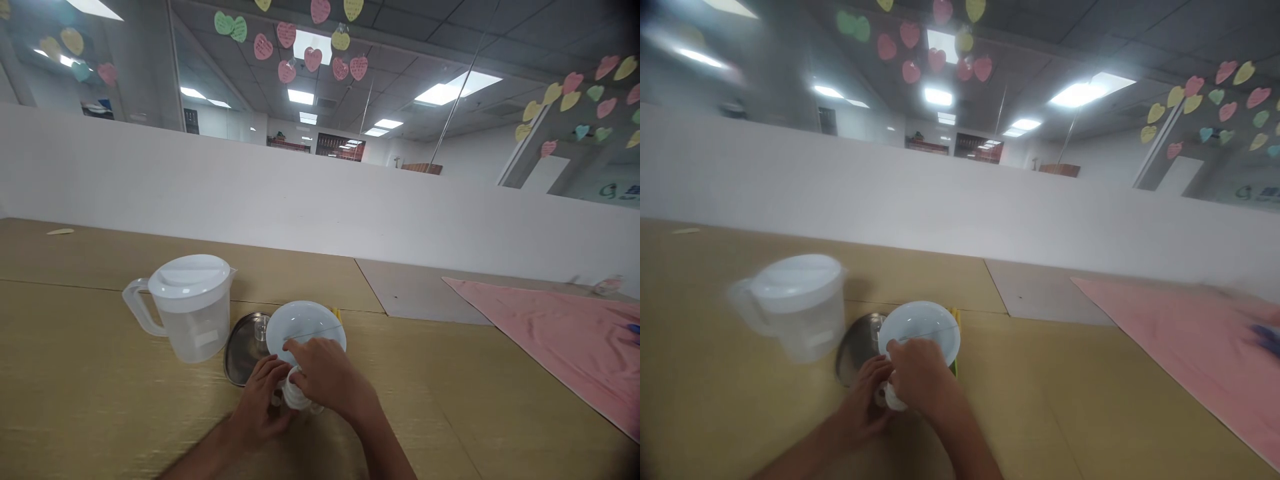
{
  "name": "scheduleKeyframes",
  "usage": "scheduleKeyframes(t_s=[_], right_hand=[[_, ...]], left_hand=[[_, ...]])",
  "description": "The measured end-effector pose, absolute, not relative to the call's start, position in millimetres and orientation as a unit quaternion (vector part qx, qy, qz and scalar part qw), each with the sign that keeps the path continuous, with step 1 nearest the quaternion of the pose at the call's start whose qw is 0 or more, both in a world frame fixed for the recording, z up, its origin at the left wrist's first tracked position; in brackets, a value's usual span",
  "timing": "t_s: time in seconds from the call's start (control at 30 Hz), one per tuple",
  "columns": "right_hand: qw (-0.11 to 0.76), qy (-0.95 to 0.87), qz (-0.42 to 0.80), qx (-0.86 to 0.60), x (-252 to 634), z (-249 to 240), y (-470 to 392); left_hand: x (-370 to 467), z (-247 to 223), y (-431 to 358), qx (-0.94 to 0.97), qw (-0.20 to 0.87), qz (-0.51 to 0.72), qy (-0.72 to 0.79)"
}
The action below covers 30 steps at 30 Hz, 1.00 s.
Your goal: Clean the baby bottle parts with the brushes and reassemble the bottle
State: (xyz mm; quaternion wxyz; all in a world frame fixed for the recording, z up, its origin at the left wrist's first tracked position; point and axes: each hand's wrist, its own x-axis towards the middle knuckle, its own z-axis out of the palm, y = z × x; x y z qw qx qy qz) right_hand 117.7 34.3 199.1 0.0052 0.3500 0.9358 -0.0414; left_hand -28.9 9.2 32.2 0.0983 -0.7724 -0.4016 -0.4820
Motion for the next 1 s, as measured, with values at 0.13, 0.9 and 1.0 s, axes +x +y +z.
scheduleKeyframes(t_s=[0.13, 0.9, 1.0], right_hand=[[0.027, 0.93, -0.018, 0.365, 109.2, 195.5, 37.2], [-0.003, 0.914, -0.016, 0.406, 108.6, 194.9, 35.4], [-0.023, 0.914, -0.033, 0.405, 114.1, 199.1, 33.2]], left_hand=[[-28.6, 30.6, 8.4, -0.76, 0.087, -0.488, -0.42], [-26.8, 40.3, 8.2, -0.768, 0.083, -0.491, -0.402], [-27.2, 39.0, 8.5, -0.771, 0.097, -0.483, -0.404]])
